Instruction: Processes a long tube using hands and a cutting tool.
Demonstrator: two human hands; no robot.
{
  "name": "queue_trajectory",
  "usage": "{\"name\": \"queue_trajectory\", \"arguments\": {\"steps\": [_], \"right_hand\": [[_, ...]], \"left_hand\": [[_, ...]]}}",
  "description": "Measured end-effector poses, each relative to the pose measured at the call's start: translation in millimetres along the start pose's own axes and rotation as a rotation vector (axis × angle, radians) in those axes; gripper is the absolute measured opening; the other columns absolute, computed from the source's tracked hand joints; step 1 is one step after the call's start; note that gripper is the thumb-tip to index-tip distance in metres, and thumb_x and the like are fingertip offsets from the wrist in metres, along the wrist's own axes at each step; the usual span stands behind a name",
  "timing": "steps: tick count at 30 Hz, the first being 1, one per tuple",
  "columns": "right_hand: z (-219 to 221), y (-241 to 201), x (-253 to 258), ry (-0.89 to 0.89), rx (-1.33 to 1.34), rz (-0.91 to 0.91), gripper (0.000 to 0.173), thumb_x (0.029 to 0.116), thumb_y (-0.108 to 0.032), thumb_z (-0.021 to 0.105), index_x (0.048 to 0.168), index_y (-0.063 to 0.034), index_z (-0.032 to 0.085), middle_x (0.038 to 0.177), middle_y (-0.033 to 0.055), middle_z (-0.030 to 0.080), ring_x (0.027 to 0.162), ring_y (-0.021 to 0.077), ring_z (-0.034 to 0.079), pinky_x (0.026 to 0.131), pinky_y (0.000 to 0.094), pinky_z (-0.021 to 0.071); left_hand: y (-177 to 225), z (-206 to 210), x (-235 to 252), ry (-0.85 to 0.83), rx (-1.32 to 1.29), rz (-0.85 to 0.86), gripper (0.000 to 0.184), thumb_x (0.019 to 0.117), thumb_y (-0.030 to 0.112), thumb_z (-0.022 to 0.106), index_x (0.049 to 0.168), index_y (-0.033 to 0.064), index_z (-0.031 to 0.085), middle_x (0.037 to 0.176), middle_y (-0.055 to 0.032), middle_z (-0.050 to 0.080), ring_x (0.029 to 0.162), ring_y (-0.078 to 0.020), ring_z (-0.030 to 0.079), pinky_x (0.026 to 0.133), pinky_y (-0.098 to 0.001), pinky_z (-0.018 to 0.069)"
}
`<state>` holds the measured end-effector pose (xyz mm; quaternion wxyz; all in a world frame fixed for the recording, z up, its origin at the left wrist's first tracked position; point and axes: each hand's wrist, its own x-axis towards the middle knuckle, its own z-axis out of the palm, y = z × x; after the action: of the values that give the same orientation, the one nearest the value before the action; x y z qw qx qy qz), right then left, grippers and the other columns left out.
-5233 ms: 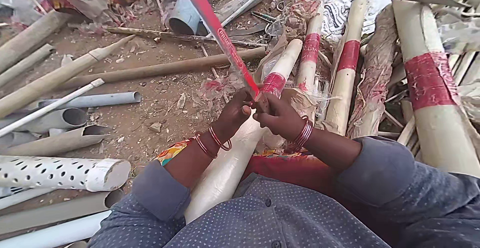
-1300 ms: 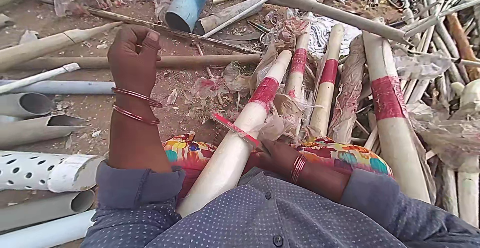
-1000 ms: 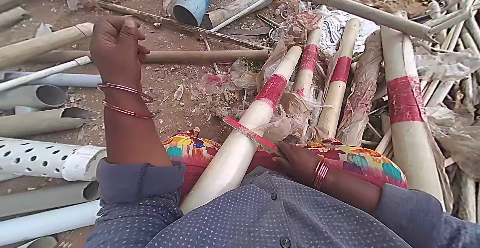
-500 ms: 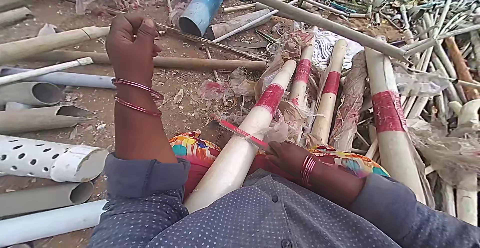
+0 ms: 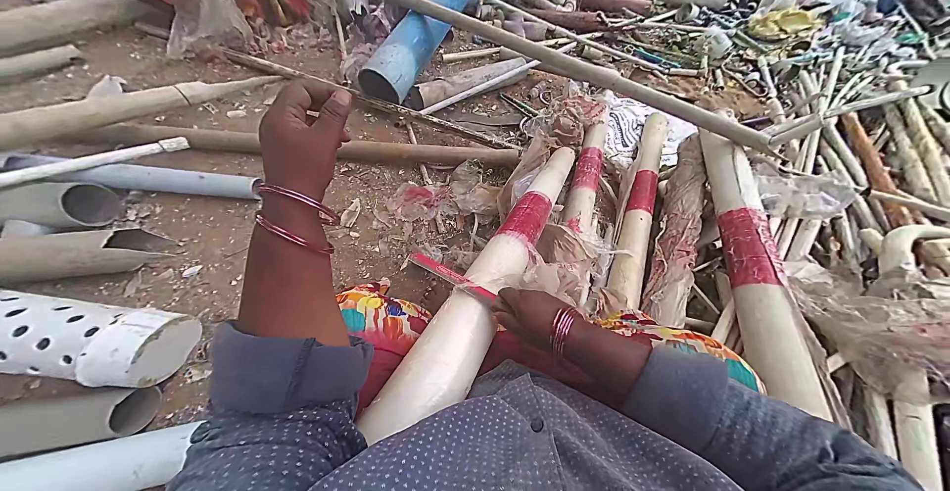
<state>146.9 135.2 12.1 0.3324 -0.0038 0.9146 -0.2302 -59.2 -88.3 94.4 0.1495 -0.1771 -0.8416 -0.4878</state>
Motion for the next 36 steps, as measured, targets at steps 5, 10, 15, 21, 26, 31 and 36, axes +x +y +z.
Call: {"name": "queue_trajectory", "arguments": {"steps": [5, 10, 15, 21, 26, 31, 36], "right_hand": [[3.7, 10.7, -35.7, -0.031, -0.036, 0.047, 0.045, 0.1097, -0.032, 0.049, 0.134, 0.0055, 0.053, 0.118, 0.0293, 0.064, 0.113, 0.044, 0.064, 0.096, 0.0586, 0.0485], [37.9, 46.0, -92.5, 0.16, -0.028, -0.081, 0.047, 0.1039, -0.033, 0.058, 0.129, 0.0062, 0.061, 0.1, 0.0287, 0.07, 0.091, 0.0464, 0.071, 0.079, 0.0609, 0.0551], [61.0, 19.2, -88.4, 0.332, -0.02, -0.3, 0.039, 0.0999, -0.025, 0.062, 0.123, 0.0059, 0.066, 0.097, 0.0262, 0.072, 0.082, 0.0424, 0.074, 0.067, 0.0557, 0.0588], [42.6, 25.6, -62.2, 0.525, 0.199, -0.178, 0.046, 0.1021, -0.03, 0.059, 0.128, 0.0076, 0.061, 0.098, 0.0244, 0.071, 0.084, 0.0378, 0.071, 0.077, 0.0546, 0.0563], [15.0, 60.3, -54.5, 0.634, 0.618, 0.047, 0.041, 0.1042, -0.033, 0.056, 0.131, -0.0011, 0.057, 0.082, 0.0009, 0.057, 0.06, 0.0055, 0.051, 0.058, 0.0257, 0.0463], [-11.7, 51.2, -42.9, 0.693, 0.886, -0.082, 0.033, 0.1112, -0.023, 0.038, 0.13, 0.0, 0.053, 0.071, -0.0039, 0.052, 0.051, 0.0002, 0.048, 0.05, 0.016, 0.0436], [-23.5, 16.4, -15.6, 0.699, 0.854, -0.302, 0.038, 0.1107, -0.023, 0.036, 0.142, -0.0023, 0.043, 0.09, 0.0059, 0.061, 0.067, 0.0068, 0.058, 0.064, 0.0254, 0.0508]], "left_hand": [[-0.8, -0.9, -2.4, -0.016, -0.005, -0.034, 0.039, 0.1057, 0.034, 0.054, 0.127, 0.0019, 0.06, 0.119, -0.0099, 0.063, 0.088, -0.0047, 0.064, 0.08, -0.0244, 0.0547], [-4.9, -3.6, 1.1, -0.031, 0.009, -0.043, 0.04, 0.1056, 0.036, 0.053, 0.127, 0.0031, 0.06, 0.115, -0.0061, 0.064, 0.085, -0.0004, 0.063, 0.078, -0.0214, 0.0543], [4.1, 4.6, -1.4, -0.078, 0.022, -0.052, 0.039, 0.1052, 0.036, 0.054, 0.127, 0.0038, 0.06, 0.116, -0.007, 0.064, 0.083, -0.0018, 0.063, 0.077, -0.0217, 0.0536], [9.9, 1.4, -9.8, -0.143, 0.047, -0.066, 0.038, 0.1066, 0.035, 0.051, 0.127, 0.0042, 0.061, 0.12, -0.0103, 0.065, 0.089, -0.0075, 0.065, 0.081, -0.0285, 0.0542], [15.0, 34.5, -18.4, -0.632, 0.278, -0.092, 0.038, 0.1092, 0.03, 0.05, 0.123, -0.003, 0.064, 0.115, -0.0249, 0.067, 0.104, -0.0378, 0.066, 0.096, -0.0616, 0.0467], [28.9, 90.8, -54.8, -1.252, 0.358, 0.037, 0.037, 0.1053, 0.034, 0.059, 0.129, 0.0073, 0.069, 0.126, -0.0163, 0.068, 0.118, -0.0335, 0.064, 0.105, -0.0583, 0.0444], [40.0, 119.0, -96.6, -1.292, -0.19, 0.01, 0.062, 0.0979, 0.024, 0.065, 0.147, -0.0049, 0.041, 0.127, -0.0155, 0.063, 0.112, -0.0162, 0.062, 0.099, -0.0338, 0.0497]]}}
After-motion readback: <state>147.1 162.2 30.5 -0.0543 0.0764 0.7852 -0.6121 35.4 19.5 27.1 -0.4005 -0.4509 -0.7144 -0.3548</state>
